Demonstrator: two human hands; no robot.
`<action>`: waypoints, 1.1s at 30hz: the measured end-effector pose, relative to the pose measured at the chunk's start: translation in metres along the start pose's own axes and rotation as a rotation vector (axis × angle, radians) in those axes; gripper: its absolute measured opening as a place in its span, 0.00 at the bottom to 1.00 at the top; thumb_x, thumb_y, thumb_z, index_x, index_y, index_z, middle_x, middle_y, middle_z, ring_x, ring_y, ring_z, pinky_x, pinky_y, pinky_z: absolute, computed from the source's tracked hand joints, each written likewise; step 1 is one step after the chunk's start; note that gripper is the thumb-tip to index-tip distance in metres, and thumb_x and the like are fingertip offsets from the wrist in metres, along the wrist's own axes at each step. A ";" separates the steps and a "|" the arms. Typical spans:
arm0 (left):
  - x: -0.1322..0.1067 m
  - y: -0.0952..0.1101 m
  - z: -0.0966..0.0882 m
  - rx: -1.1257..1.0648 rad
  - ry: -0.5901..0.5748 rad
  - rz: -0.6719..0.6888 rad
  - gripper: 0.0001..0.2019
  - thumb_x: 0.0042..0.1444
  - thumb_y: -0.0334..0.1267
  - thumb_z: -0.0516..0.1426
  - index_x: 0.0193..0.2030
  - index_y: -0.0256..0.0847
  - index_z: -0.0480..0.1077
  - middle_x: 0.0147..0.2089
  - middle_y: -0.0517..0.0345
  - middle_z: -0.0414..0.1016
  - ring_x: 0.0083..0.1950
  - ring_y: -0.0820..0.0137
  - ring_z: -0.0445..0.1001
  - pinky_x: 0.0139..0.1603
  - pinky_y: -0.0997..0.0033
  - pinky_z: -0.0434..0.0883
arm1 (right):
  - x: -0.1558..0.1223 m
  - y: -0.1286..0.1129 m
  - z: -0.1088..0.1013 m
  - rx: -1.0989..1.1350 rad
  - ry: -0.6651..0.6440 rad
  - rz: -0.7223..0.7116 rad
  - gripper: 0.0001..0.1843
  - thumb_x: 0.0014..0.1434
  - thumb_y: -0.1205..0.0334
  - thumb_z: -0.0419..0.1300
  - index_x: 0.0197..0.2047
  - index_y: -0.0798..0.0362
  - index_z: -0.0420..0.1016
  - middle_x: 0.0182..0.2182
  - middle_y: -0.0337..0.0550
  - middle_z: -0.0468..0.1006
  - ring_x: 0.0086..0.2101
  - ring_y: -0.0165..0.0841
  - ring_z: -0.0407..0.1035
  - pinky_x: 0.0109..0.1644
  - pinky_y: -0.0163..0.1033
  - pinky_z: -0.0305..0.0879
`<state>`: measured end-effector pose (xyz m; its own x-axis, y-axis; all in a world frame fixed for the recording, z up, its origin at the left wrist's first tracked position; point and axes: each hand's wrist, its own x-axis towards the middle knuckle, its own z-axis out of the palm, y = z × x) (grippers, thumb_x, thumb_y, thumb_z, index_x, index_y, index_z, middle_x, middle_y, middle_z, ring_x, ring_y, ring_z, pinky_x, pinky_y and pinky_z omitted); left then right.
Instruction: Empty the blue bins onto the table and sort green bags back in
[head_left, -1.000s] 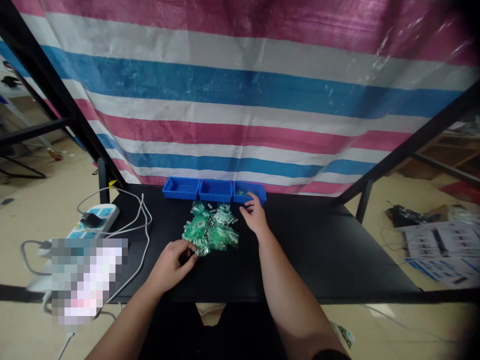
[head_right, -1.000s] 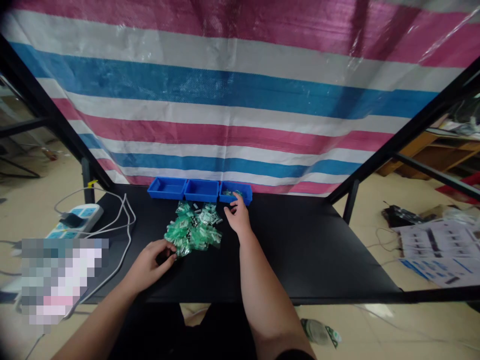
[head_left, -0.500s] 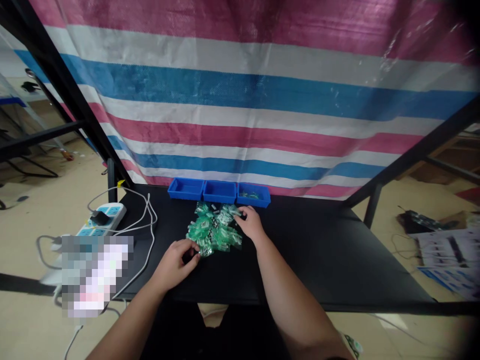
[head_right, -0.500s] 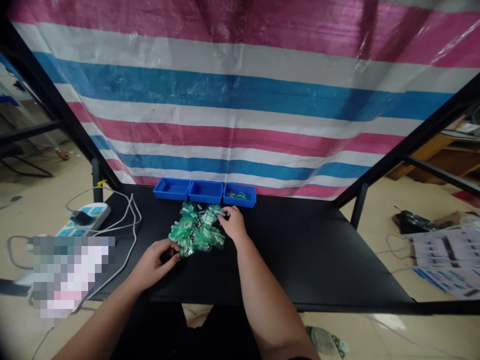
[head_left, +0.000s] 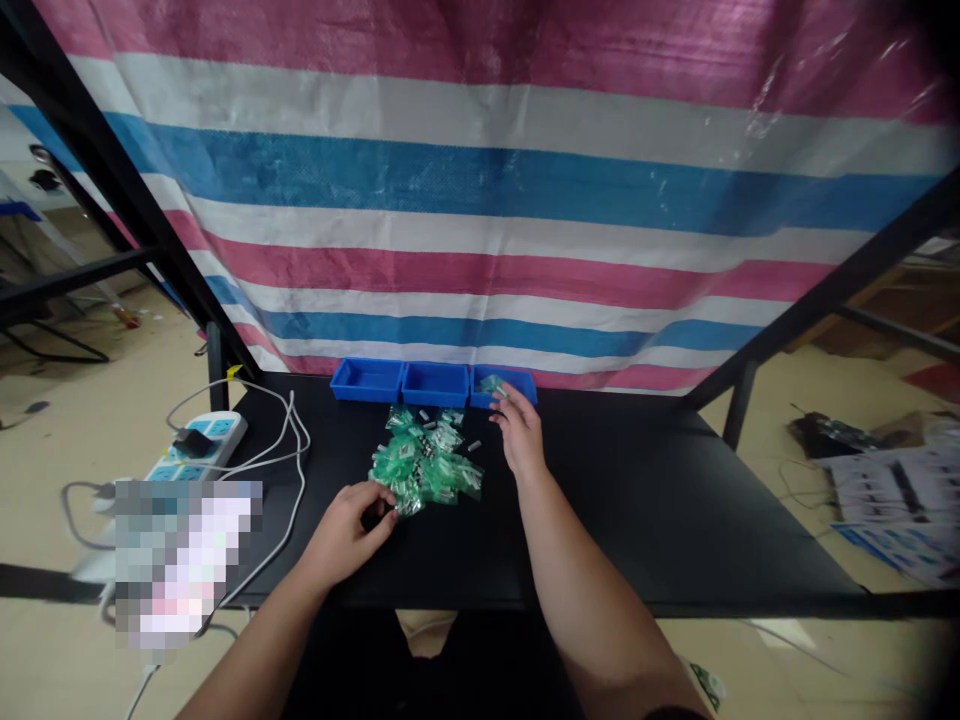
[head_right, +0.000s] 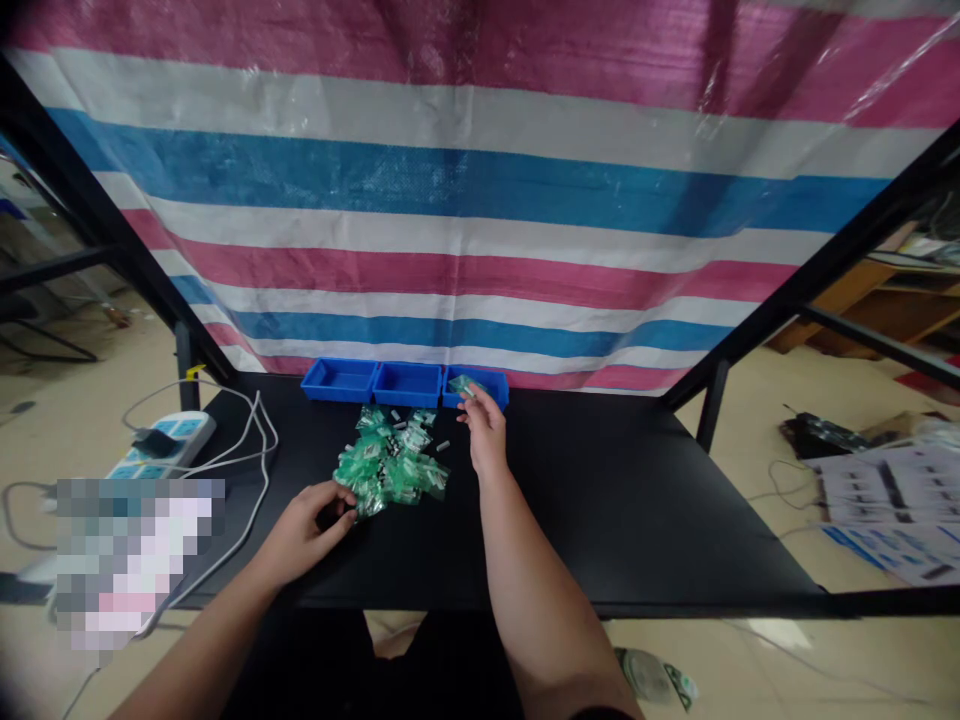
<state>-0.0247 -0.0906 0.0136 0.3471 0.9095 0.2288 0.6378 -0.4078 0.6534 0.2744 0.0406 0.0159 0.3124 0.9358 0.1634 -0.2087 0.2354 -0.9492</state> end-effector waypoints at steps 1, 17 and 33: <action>0.000 0.000 0.000 0.000 0.000 0.000 0.07 0.64 0.42 0.56 0.44 0.43 0.71 0.35 0.58 0.74 0.38 0.66 0.74 0.47 0.65 0.66 | 0.002 0.001 -0.002 -0.041 0.000 -0.058 0.28 0.54 0.48 0.64 0.57 0.50 0.75 0.50 0.51 0.79 0.43 0.38 0.74 0.39 0.39 0.72; 0.000 0.002 -0.001 -0.004 0.011 0.005 0.06 0.64 0.41 0.56 0.43 0.43 0.72 0.35 0.58 0.75 0.38 0.66 0.74 0.46 0.65 0.66 | 0.003 0.010 -0.016 -0.544 -0.161 -0.129 0.22 0.56 0.49 0.63 0.49 0.52 0.79 0.31 0.39 0.74 0.26 0.30 0.64 0.32 0.37 0.64; 0.001 0.001 -0.001 -0.021 -0.003 -0.020 0.06 0.64 0.41 0.57 0.44 0.43 0.71 0.35 0.59 0.73 0.39 0.67 0.73 0.48 0.65 0.64 | -0.010 0.012 0.010 -0.090 -0.018 0.074 0.20 0.52 0.48 0.69 0.40 0.53 0.77 0.19 0.32 0.71 0.18 0.27 0.62 0.21 0.31 0.54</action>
<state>-0.0245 -0.0902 0.0155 0.3360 0.9174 0.2135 0.6303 -0.3874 0.6728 0.2594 0.0370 0.0059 0.2822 0.9545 0.0962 -0.1462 0.1419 -0.9790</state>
